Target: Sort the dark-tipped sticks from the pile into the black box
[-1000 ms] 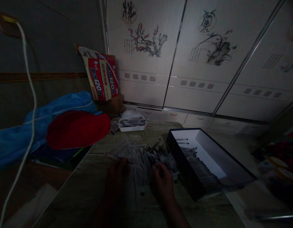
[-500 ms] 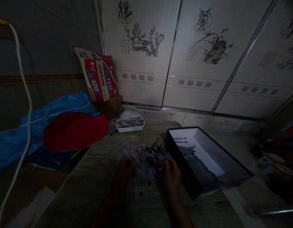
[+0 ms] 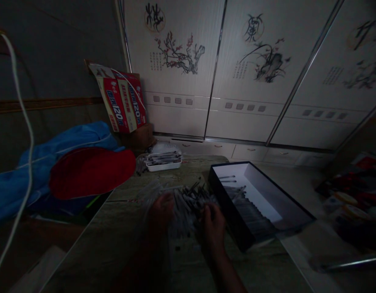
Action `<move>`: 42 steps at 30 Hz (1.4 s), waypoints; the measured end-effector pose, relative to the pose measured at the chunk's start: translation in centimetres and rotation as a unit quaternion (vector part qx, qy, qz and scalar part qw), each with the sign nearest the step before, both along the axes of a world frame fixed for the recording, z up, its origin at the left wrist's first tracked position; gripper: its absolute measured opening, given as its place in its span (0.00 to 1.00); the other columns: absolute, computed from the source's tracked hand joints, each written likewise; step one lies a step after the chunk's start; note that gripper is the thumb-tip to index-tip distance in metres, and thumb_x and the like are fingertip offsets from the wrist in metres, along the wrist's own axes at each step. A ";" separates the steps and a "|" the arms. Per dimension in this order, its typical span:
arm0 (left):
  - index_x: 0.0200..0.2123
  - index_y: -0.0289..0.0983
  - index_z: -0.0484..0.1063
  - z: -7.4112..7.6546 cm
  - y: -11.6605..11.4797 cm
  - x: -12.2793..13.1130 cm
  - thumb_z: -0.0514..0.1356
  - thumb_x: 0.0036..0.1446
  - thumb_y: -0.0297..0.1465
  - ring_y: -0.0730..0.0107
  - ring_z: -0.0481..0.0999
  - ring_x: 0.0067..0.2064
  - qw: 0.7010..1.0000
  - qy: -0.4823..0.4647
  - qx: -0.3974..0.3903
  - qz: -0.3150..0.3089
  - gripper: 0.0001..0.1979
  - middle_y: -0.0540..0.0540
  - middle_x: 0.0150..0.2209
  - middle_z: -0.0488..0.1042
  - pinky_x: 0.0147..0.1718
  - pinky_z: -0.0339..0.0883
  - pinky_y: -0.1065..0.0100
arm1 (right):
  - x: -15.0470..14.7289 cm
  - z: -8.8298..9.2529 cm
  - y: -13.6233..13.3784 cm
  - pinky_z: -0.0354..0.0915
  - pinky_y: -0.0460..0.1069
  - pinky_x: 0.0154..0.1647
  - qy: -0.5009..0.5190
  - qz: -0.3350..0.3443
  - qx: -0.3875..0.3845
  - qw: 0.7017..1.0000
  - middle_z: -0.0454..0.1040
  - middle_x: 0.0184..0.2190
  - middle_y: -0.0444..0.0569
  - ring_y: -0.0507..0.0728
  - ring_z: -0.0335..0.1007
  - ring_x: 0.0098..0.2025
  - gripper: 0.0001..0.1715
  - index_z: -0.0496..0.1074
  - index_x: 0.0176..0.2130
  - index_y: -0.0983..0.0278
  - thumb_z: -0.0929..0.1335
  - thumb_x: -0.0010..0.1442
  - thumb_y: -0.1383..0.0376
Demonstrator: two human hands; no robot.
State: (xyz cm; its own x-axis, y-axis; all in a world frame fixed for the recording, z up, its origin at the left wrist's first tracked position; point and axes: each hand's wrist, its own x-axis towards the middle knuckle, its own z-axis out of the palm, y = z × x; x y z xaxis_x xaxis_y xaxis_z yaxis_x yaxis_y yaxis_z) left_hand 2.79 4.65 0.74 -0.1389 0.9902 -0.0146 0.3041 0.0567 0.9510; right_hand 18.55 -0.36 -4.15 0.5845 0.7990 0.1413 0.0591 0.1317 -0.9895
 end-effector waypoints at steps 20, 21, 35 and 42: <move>0.40 0.39 0.75 -5.1 -3.2 -3.2 0.52 0.57 0.39 0.63 0.79 0.40 0.956 0.186 0.228 0.002 0.16 0.44 0.39 0.80 0.42 0.71 0.64 | 16.3 7.8 5.3 0.65 0.47 0.39 -0.588 0.156 -0.224 0.761 0.78 0.37 0.57 0.59 0.75 0.41 0.16 0.76 0.36 0.68 0.66 0.49 0.81; 0.40 0.39 0.75 -5.3 -3.2 -3.3 0.52 0.57 0.38 0.63 0.79 0.41 0.954 0.188 0.232 0.003 0.16 0.44 0.39 0.80 0.42 0.71 0.65 | 16.2 7.1 5.4 0.65 0.48 0.38 -0.599 0.173 -0.235 0.746 0.78 0.37 0.58 0.59 0.76 0.40 0.16 0.76 0.35 0.68 0.66 0.49 0.81; 0.37 0.40 0.76 -4.9 -3.1 -3.2 0.51 0.56 0.39 0.62 0.80 0.39 0.949 0.185 0.254 0.034 0.16 0.45 0.37 0.81 0.40 0.73 0.63 | 16.1 8.8 4.4 0.64 0.49 0.36 -0.649 0.037 -0.211 0.730 0.74 0.41 0.59 0.59 0.73 0.41 0.13 0.69 0.44 0.66 0.61 0.61 0.74; 0.37 0.41 0.76 -5.8 -2.9 -3.1 0.52 0.56 0.38 0.62 0.80 0.38 0.939 0.190 0.284 0.039 0.14 0.45 0.36 0.81 0.38 0.75 0.62 | 9.2 13.6 1.5 0.64 0.47 0.33 -0.427 -0.049 0.143 0.892 0.73 0.35 0.50 0.55 0.70 0.33 0.11 0.67 0.42 0.64 0.61 0.64 0.60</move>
